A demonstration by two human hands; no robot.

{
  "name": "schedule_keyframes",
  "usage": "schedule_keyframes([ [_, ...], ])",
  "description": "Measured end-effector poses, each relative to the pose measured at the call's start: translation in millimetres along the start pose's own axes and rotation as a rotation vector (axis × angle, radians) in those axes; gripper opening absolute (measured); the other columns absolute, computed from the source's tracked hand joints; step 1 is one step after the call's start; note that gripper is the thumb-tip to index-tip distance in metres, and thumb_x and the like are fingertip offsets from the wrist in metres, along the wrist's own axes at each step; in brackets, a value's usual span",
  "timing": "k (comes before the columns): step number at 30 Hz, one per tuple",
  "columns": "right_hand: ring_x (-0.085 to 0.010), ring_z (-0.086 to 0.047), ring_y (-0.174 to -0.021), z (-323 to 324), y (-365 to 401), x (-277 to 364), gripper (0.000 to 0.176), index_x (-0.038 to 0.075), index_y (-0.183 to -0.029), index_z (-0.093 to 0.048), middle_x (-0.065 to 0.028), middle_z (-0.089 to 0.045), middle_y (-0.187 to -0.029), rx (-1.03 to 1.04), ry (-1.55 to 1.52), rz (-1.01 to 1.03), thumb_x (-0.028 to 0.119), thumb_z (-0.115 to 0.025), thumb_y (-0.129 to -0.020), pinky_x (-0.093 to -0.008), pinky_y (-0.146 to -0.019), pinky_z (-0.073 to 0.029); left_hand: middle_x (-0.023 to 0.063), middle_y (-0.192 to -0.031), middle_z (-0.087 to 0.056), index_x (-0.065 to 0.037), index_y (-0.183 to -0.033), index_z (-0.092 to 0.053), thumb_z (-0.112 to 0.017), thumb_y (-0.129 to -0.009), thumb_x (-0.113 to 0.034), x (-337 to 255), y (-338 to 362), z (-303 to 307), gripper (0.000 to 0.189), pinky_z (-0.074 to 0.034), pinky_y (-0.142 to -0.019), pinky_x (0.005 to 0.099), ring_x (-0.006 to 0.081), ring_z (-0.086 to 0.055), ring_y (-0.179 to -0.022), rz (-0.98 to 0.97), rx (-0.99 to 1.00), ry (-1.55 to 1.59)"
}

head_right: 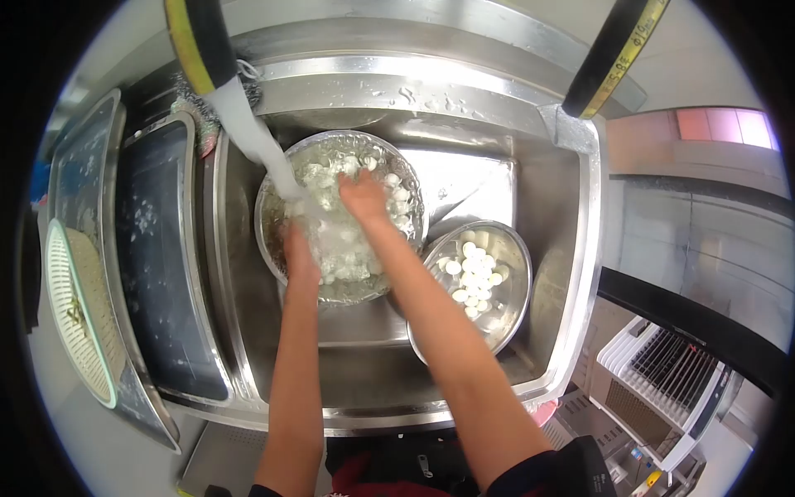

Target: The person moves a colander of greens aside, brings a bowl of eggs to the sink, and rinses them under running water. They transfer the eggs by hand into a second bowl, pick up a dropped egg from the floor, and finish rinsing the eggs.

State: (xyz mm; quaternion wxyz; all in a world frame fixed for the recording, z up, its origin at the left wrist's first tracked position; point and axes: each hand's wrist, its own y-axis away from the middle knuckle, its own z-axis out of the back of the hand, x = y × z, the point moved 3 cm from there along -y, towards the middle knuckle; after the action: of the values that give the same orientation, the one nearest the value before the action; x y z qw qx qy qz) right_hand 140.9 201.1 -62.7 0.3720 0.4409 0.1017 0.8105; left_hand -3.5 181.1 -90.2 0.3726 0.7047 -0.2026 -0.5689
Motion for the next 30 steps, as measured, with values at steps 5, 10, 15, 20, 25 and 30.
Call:
schedule_keyframes([
  [5,-0.0301,-0.041,-0.108,-32,9,-21,0.059,-0.005,-0.116,-0.04,-0.0237,-0.042,-0.116,-0.048,-0.271,-0.138,0.038,-0.046,-0.076,-0.0326,-0.091,-0.029,0.009,-0.116,-0.042,-0.006,-0.121,-0.035,-0.035,-0.083,-0.04,13,-1,-12,0.05,-0.033,-0.088,0.0329,0.0221,-0.041,-0.106,0.21,0.192,0.212],
  [10,-0.0177,-0.046,-0.095,-65,29,-32,0.049,0.0,-0.111,-0.046,-0.0122,-0.049,-0.107,0.314,-0.883,-0.363,0.037,-0.046,-0.079,-0.0281,-0.081,-0.035,0.0061,-0.104,-0.049,-0.007,-0.112,-0.043,-0.038,-0.082,-0.038,2,-6,-10,0.043,-0.039,-0.081,0.0315,0.0197,-0.047,-0.096,0.035,0.162,0.183],
  [15,-0.0206,-0.051,-0.086,-47,58,1,0.042,-0.006,-0.1,-0.051,-0.0171,-0.056,-0.091,0.151,-1.003,-0.239,0.029,-0.046,-0.077,-0.0293,-0.076,-0.038,0.004,-0.099,-0.051,-0.007,-0.106,-0.047,-0.044,-0.08,-0.037,-21,10,-14,0.04,-0.04,-0.078,0.0282,0.0164,-0.049,-0.09,0.08,0.129,0.184],
  [20,-0.0246,-0.047,-0.098,-25,77,7,0.037,-0.001,-0.111,-0.045,-0.0188,-0.05,-0.104,0.144,-0.664,0.083,0.017,-0.047,-0.079,-0.0298,-0.085,-0.034,0.0046,-0.098,-0.051,-0.007,-0.104,-0.048,-0.044,-0.08,-0.035,-32,16,0,0.037,-0.04,-0.076,0.0288,0.0163,-0.049,-0.089,0.085,0.16,0.271],
  [25,-0.0232,-0.05,-0.096,72,149,1,0.025,0.004,-0.102,-0.053,-0.0156,-0.051,-0.103,0.071,-0.427,0.275,0.014,-0.052,-0.078,-0.0299,-0.084,-0.037,0.0085,-0.109,-0.047,-0.005,-0.112,-0.043,-0.039,-0.082,-0.033,-43,25,16,0.042,-0.03,-0.088,0.0325,0.0178,-0.041,-0.106,-0.071,0.144,0.136],
  [30,-0.0148,-0.055,-0.069,133,162,-120,0.014,0.003,-0.086,-0.056,-0.0075,-0.058,-0.078,-0.079,-0.193,-0.141,0.011,-0.057,-0.074,-0.0265,-0.063,-0.044,0.0074,-0.121,-0.041,-0.005,-0.119,-0.038,-0.039,-0.083,-0.031,-68,68,18,0.045,-0.021,-0.095,0.0364,0.0188,-0.031,-0.116,-0.228,0.11,-0.221],
])
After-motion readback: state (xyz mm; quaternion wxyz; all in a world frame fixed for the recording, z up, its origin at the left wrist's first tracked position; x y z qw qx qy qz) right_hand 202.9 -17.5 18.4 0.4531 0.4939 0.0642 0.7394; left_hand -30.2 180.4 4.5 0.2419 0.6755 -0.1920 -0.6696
